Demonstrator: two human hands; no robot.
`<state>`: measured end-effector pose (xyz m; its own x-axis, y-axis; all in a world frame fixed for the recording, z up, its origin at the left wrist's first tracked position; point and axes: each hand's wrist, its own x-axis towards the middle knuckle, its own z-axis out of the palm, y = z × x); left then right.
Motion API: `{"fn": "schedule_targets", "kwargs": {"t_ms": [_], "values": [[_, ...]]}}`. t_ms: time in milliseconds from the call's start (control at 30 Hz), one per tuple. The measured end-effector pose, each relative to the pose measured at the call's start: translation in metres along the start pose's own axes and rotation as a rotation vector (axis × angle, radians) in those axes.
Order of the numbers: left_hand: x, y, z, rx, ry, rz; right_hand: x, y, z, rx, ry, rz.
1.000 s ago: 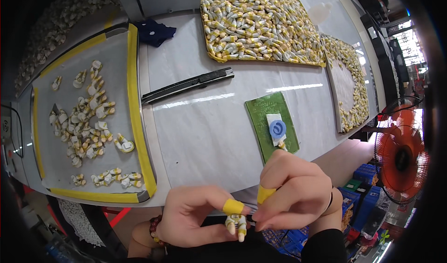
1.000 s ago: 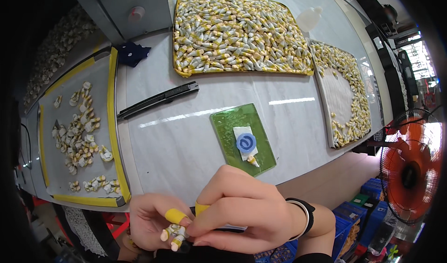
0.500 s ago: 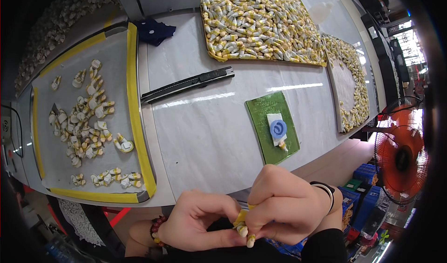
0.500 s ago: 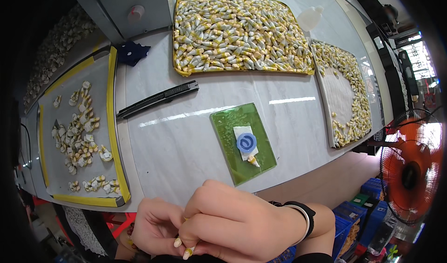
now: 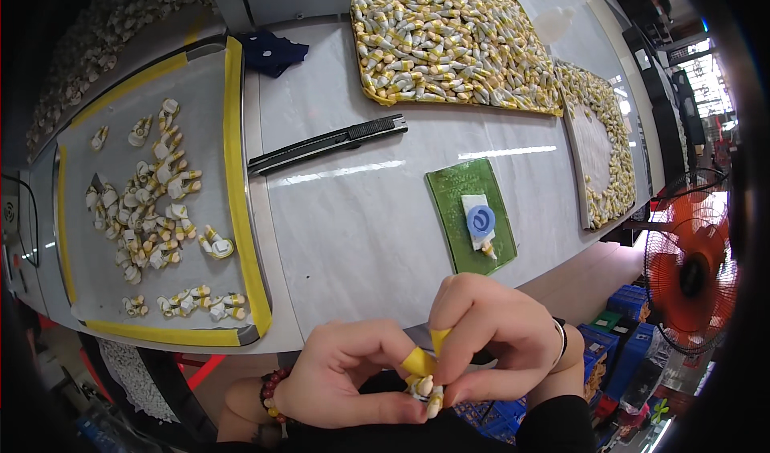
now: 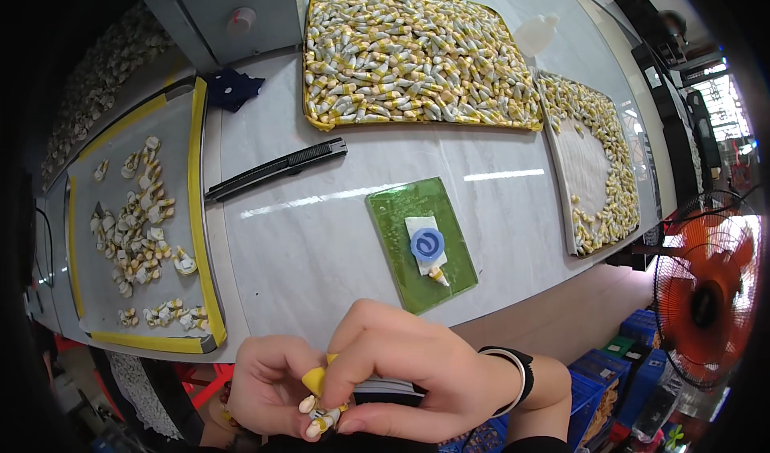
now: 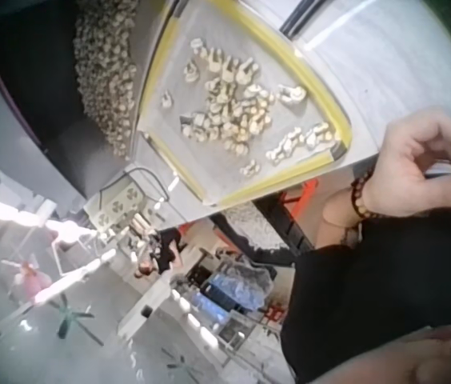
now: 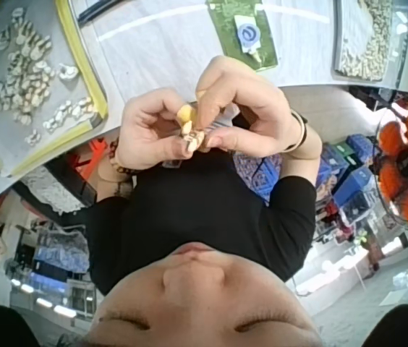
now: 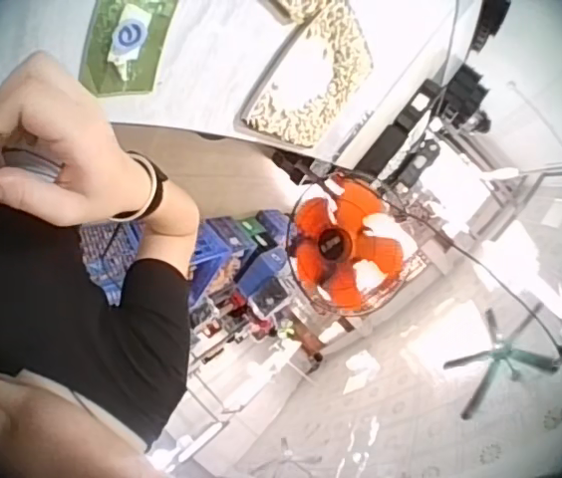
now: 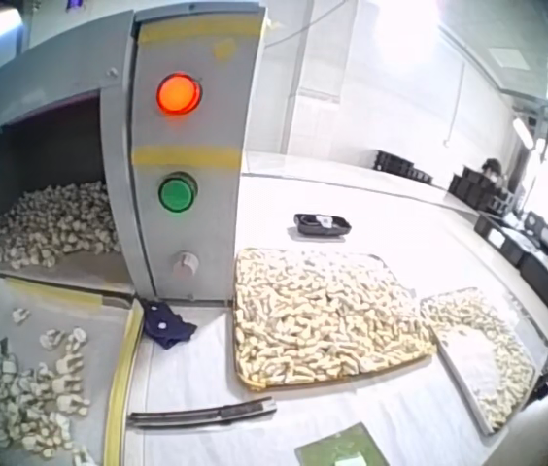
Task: The person repeatedly picks up small white and yellow components from a tray, applies a small amount of adhesive from a tube, and joins the pieces together by hand. The assembled items are placed into a yellow-bordered tray on the left side of the workbench. The process is repetitive and performed one item at a time.
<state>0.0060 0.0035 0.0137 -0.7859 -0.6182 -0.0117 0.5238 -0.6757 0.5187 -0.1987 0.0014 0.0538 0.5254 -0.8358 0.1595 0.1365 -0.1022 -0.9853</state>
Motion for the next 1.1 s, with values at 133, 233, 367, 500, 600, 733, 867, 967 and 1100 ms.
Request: {"fn": "schedule_targets", "kwargs": {"t_ms": [133, 233, 367, 500, 600, 733, 867, 967, 1100], "values": [[0.000, -0.002, -0.001, 0.016, -0.005, 0.001, -0.002, 0.001, -0.001, 0.019, 0.004, -0.011], [0.001, -0.002, 0.000, -0.002, 0.010, -0.012, -0.002, -0.001, 0.000, 0.009, 0.009, 0.028], [0.001, -0.002, 0.000, 0.040, 0.008, 0.014, -0.001, -0.005, 0.003, -0.053, 0.017, 0.103], [-0.001, -0.002, -0.003, 0.165, -0.030, -0.025, 0.000, -0.008, 0.006, -0.078, 0.026, 0.116], [-0.008, 0.035, 0.007, 0.666, 0.018, 0.048, 0.004, -0.006, 0.010, -0.148, 0.008, 0.042], [-0.037, 0.109, 0.016, 1.773, 0.211, 0.189, -0.004, -0.006, 0.007, -0.241, 0.105, -0.037], [-0.042, 0.180, 0.011, 2.111, 0.290, -0.058, -0.018, -0.005, 0.000, -0.268, 0.258, -0.007], [-0.021, 0.233, -0.037, 2.005, 0.824, 0.156, -0.017, -0.010, 0.001, -0.336, 0.295, 0.004], [-0.008, 0.320, -0.128, 2.290, 0.809, 0.178, -0.023, -0.019, 0.000, -0.477, 0.286, -0.023]]}}
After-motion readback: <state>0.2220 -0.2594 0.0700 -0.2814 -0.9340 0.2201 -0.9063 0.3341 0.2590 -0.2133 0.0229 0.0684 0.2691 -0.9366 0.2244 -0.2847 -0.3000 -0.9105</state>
